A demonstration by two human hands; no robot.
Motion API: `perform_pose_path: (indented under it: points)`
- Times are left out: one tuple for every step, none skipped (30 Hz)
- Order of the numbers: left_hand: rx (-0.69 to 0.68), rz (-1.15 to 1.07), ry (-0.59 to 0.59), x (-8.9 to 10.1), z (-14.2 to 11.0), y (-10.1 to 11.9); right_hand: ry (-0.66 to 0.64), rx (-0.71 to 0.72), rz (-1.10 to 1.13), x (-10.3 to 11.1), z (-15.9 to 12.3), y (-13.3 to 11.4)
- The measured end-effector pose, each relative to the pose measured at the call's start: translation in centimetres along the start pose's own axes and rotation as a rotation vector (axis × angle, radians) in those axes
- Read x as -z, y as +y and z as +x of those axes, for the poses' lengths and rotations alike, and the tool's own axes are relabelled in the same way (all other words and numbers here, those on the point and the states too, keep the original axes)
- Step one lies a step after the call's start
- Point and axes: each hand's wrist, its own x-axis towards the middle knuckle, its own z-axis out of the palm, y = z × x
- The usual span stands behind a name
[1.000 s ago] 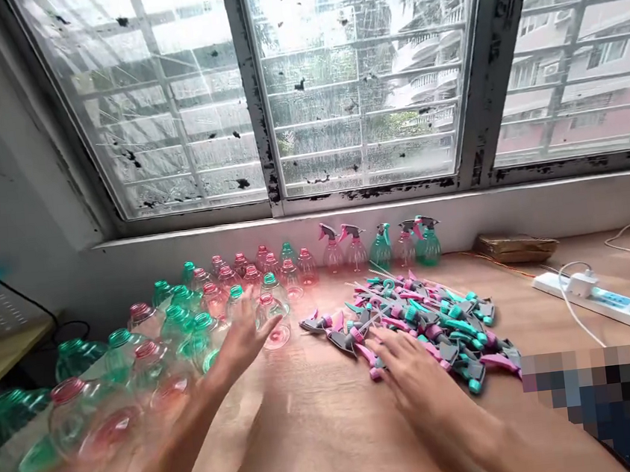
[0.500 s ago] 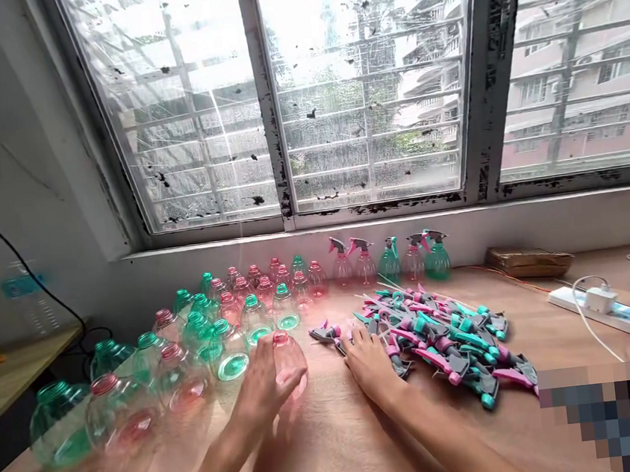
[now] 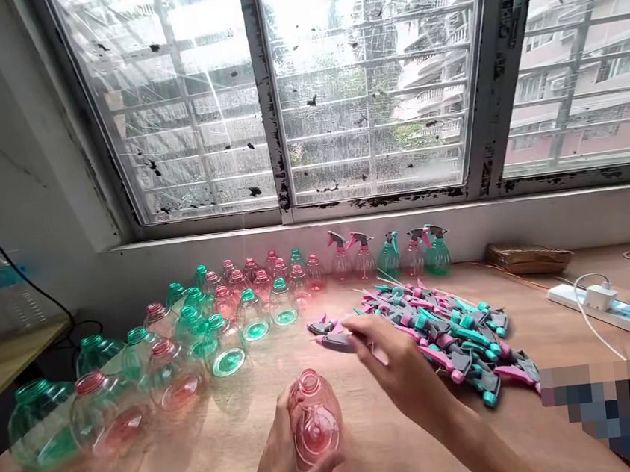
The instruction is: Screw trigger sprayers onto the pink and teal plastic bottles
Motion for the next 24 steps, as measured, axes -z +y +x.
perform_pose_path:
  points:
    - [-0.007, 0.019, -0.003, 0.0, 0.0, 0.0, 0.102, -0.075, 0.174, 1.0, -0.2, -1.0]
    - [-0.016, 0.044, -0.006, 0.1, 0.0, 0.0, 0.192, -0.143, 0.324, 1.7, -0.4, -1.9]
    - [-0.026, 0.074, -0.007, 0.1, -0.1, 0.1, 0.241, -0.184, 0.438, 2.1, -0.5, -2.7]
    - [-0.036, 0.109, -0.006, 0.2, -0.1, 0.2, 0.29, -0.206, 0.529, 2.2, -0.5, -3.4]
    - [-0.049, 0.142, 0.0, 0.3, -0.2, 0.3, 0.33, -0.234, 0.617, 2.2, -0.5, -3.9]
    - [-0.067, 0.169, 0.008, 0.4, -0.2, 0.5, 0.357, -0.273, 0.707, 2.1, -0.3, -4.4]
    - [-0.087, 0.191, 0.022, 0.5, -0.2, 0.6, 0.381, -0.327, 0.798, 2.0, -0.1, -4.7]
    - [-0.106, 0.209, 0.039, 0.7, -0.3, 0.7, 0.393, -0.395, 0.884, 2.0, 0.1, -5.0]
    - [-0.126, 0.227, 0.053, 0.9, -0.3, 0.9, 0.392, -0.46, 0.956, 2.2, 0.2, -5.2]
    - [-0.149, 0.251, 0.061, 1.1, -0.4, 1.1, 0.4, -0.509, 0.999, 2.6, 0.3, -5.3]
    - [-0.168, 0.276, 0.066, 1.3, -0.4, 1.3, 0.374, -0.548, 1.016, 3.2, 0.3, -5.5]
    - [-0.187, 0.307, 0.07, 1.6, -0.5, 1.6, 0.341, -0.574, 1.023, 3.9, 0.1, -5.6]
    - [-0.195, 0.335, 0.083, 1.8, -0.5, 2.0, 0.327, -0.603, 1.015, 4.7, -0.2, -5.7]
    - [-0.195, 0.351, 0.104, 2.0, -0.5, 2.4, 0.301, -0.627, 1.004, 5.4, -0.5, -5.7]
    - [-0.18, 0.36, 0.138, 2.2, -0.5, 2.7, 0.275, -0.659, 0.989, 6.0, -0.8, -5.8]
    - [-0.166, 0.366, 0.166, 2.3, -0.5, 3.0, 0.257, -0.693, 0.975, 6.5, -1.2, -5.8]
    - [-0.159, 0.369, 0.182, 2.3, -0.4, 3.3, 0.235, -0.722, 0.965, 6.7, -1.6, -5.7]
    - [-0.162, 0.373, 0.187, 2.4, -0.4, 3.5, 0.208, -0.745, 0.962, 6.8, -2.0, -5.7]
    - [-0.176, 0.377, 0.178, 2.5, -0.3, 3.6, 0.185, -0.755, 0.964, 6.8, -2.3, -5.6]
    - [-0.193, 0.38, 0.165, 2.5, -0.3, 3.7, 0.162, -0.754, 0.97, 6.8, -2.5, -5.5]
    - [-0.21, 0.382, 0.152, 2.6, -0.2, 3.7, 0.134, -0.75, 0.978, 6.7, -2.7, -5.3]
    - [-0.224, 0.383, 0.143, 2.7, -0.2, 3.8, 0.106, -0.745, 0.985, 6.6, -2.9, -5.1]
    - [-0.23, 0.384, 0.138, 2.7, -0.2, 3.8, 0.078, -0.745, 0.988, 6.6, -3.0, -4.9]
    - [-0.228, 0.384, 0.137, 2.8, -0.1, 3.9, 0.053, -0.747, 0.986, 6.7, -3.1, -4.7]
